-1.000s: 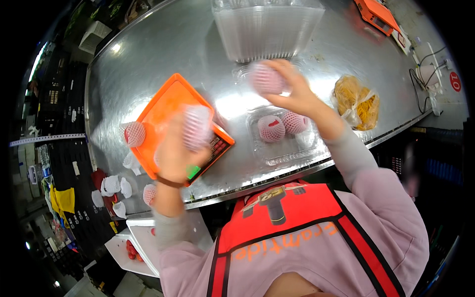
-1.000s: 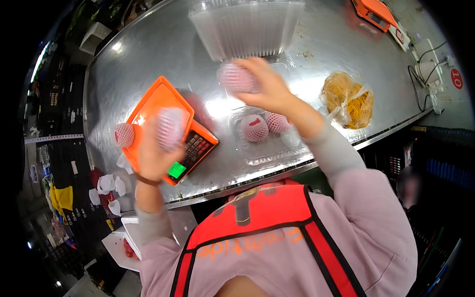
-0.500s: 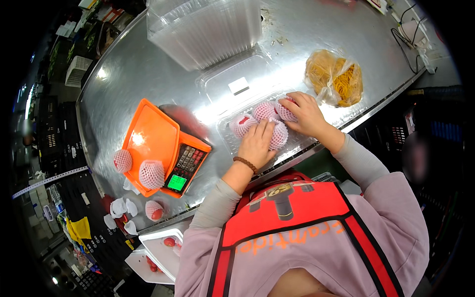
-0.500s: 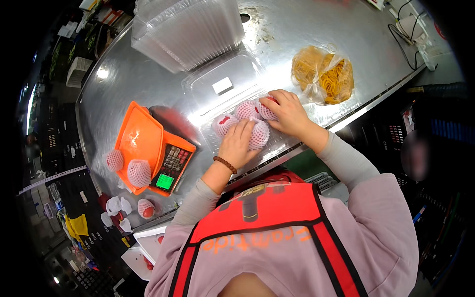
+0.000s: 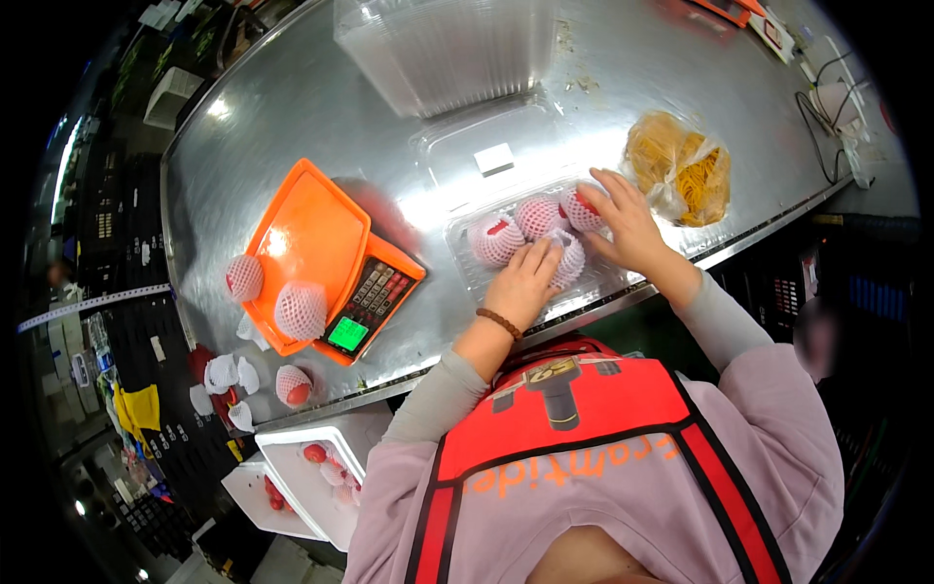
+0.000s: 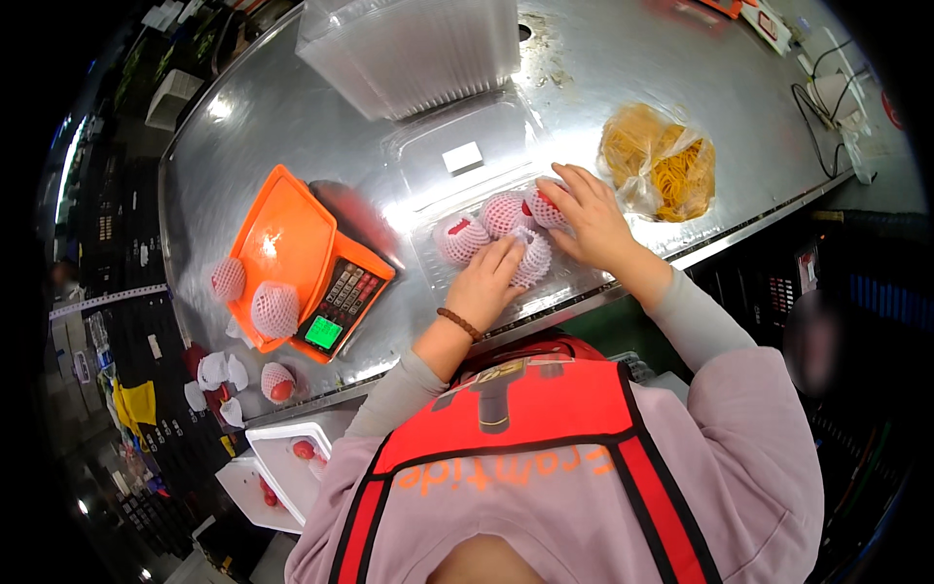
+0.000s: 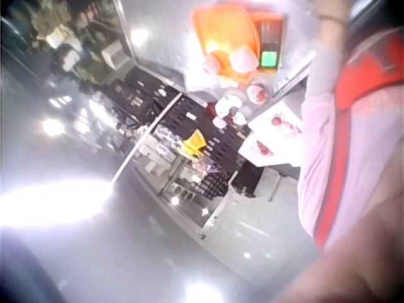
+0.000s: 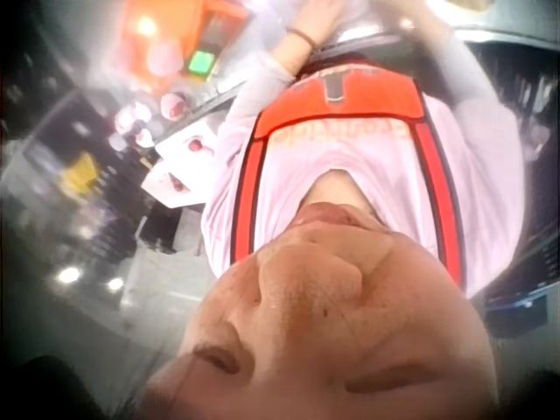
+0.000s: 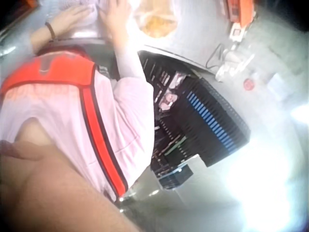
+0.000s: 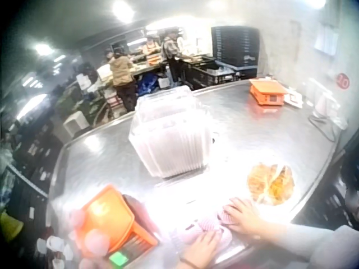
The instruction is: The person places individually foam-wrapped tomatoes into a clear plastic container, weighs the container on a digital scale, and then sets it aside. This process is repeated multiple times with tomatoes taken from a white bin.
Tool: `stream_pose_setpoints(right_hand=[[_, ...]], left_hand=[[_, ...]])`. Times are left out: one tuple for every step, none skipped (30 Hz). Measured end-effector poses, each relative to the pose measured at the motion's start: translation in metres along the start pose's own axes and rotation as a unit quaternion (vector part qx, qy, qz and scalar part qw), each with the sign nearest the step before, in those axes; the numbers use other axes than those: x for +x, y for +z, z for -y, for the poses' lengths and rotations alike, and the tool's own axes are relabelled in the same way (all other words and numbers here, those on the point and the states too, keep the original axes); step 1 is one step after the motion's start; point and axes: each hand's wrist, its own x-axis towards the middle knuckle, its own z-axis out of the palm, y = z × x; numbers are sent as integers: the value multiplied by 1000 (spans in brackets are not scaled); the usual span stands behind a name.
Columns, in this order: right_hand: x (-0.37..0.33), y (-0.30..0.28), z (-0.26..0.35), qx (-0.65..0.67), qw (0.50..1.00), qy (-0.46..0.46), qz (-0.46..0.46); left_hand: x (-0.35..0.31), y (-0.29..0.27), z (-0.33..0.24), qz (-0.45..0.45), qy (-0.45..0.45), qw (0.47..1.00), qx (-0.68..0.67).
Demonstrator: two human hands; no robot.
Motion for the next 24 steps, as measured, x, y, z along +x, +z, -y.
stream_pose_setpoints(right_hand=[[-2,-6,7,21,1000,-5,-19],[-8,-6,14,64,998,-2,12],[-17,0,20,106,993,-1,45],[-24,5,24,147,986,0,78],[-28,12,28,148,983,24,103],[-31,18,32,148,980,48,128],[-32,24,34,148,975,72,152],[-33,28,33,167,964,121,167],[-32,31,31,185,951,171,181],[-32,34,31,202,934,220,194],[-32,36,32,200,933,225,195],[-33,39,35,197,933,231,195],[-32,40,37,195,931,238,195],[-30,41,40,206,925,248,198],[-29,42,42,218,919,260,200],[-28,42,44,230,913,271,202],[-30,41,45,253,915,265,167],[-34,38,50,274,916,262,130],[-37,35,54,294,916,258,93],[-42,31,59,329,905,264,58],[-43,27,64,362,893,266,21],[-42,25,67,396,879,264,-16],[-43,27,69,356,906,228,-29],[-42,30,72,450,837,302,-80]], left_hand=[[-6,0,2,1,-24,1000,-10],[-12,-1,4,4,-43,999,-21],[-16,-2,5,4,-63,997,-34],[-20,-5,5,15,-69,997,-41],[-23,-11,3,26,-77,996,-47],[-24,-15,2,37,-84,994,-53],[-24,-15,2,38,-118,990,-67],[-24,-13,0,39,-152,984,-83],[-24,-11,-1,40,-186,977,-98],[-22,-11,-2,56,-233,964,-116],[-16,-10,-4,69,-279,948,-134],[-11,-9,-5,83,-324,930,-152],[-6,-5,-4,61,-340,922,-177],[-4,1,-2,40,-357,912,-199],[-4,6,-1,20,-374,901,-220],[-6,11,-2,-6,-380,892,-243],[-9,17,-3,-33,-386,883,-265],[-11,24,0,-58,-390,873,-287],[-17,40,13,-44,-430,801,-414],[-14,34,3,-65,-433,743,-507],[-7,18,-12,-86,-429,676,-593],[-3,6,-21,-111,-420,602,-670],[-2,1,-22,-96,-400,576,-706],[0,-2,-23,-81,-378,549,-741]])
